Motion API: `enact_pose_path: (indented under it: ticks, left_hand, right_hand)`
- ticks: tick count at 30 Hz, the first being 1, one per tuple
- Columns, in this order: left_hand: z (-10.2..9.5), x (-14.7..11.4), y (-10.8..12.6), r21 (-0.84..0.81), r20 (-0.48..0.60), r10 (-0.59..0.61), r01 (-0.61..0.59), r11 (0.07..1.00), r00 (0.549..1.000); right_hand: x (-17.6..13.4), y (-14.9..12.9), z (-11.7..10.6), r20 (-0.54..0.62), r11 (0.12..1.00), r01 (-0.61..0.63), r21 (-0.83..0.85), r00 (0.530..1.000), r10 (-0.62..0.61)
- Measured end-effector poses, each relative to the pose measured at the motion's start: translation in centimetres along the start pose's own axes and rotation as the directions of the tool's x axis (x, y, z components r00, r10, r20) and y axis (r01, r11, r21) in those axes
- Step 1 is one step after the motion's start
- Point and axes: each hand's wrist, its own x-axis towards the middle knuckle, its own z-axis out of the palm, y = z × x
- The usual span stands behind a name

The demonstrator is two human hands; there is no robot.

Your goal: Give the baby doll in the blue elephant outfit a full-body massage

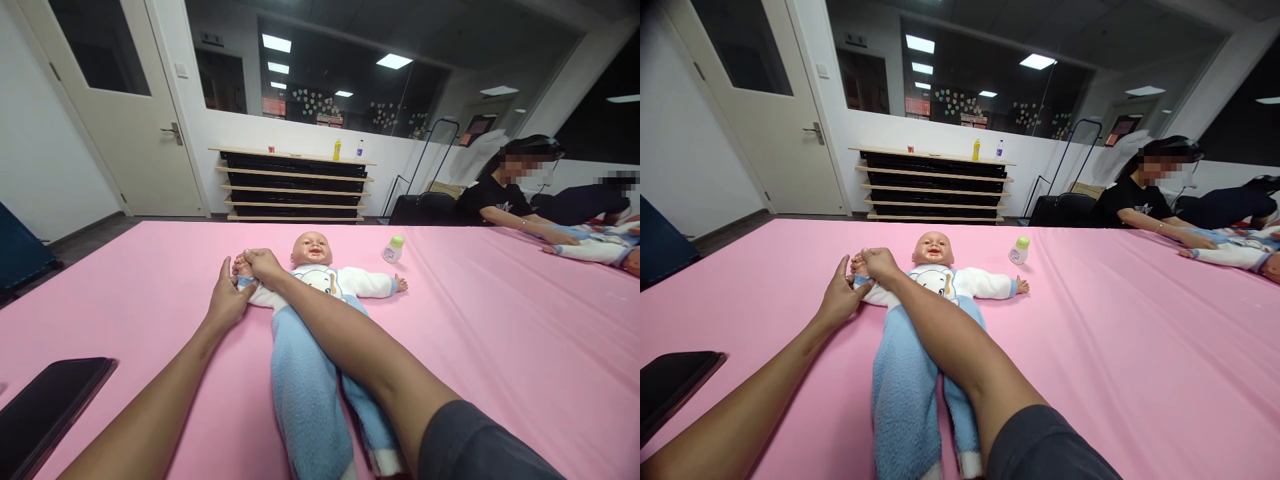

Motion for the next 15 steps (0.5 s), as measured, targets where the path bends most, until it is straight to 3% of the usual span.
enact_pose_path:
  ticks: [7,15]
  left_hand:
    - [-0.13,-0.09,-0.09,0.018,-0.028,-0.007,0.008,1.0,1.0]
    - [0.02,-0.08,0.06,0.024,-0.028,0.004,-0.004,1.0,1.0]
  right_hand:
    - [-0.71,-0.77,0.11,0.084,0.997,-0.075,0.032,0.994,0.072]
    - [-0.37,-0.31,0.16,0.032,0.999,-0.034,-0.003,0.999,0.034]
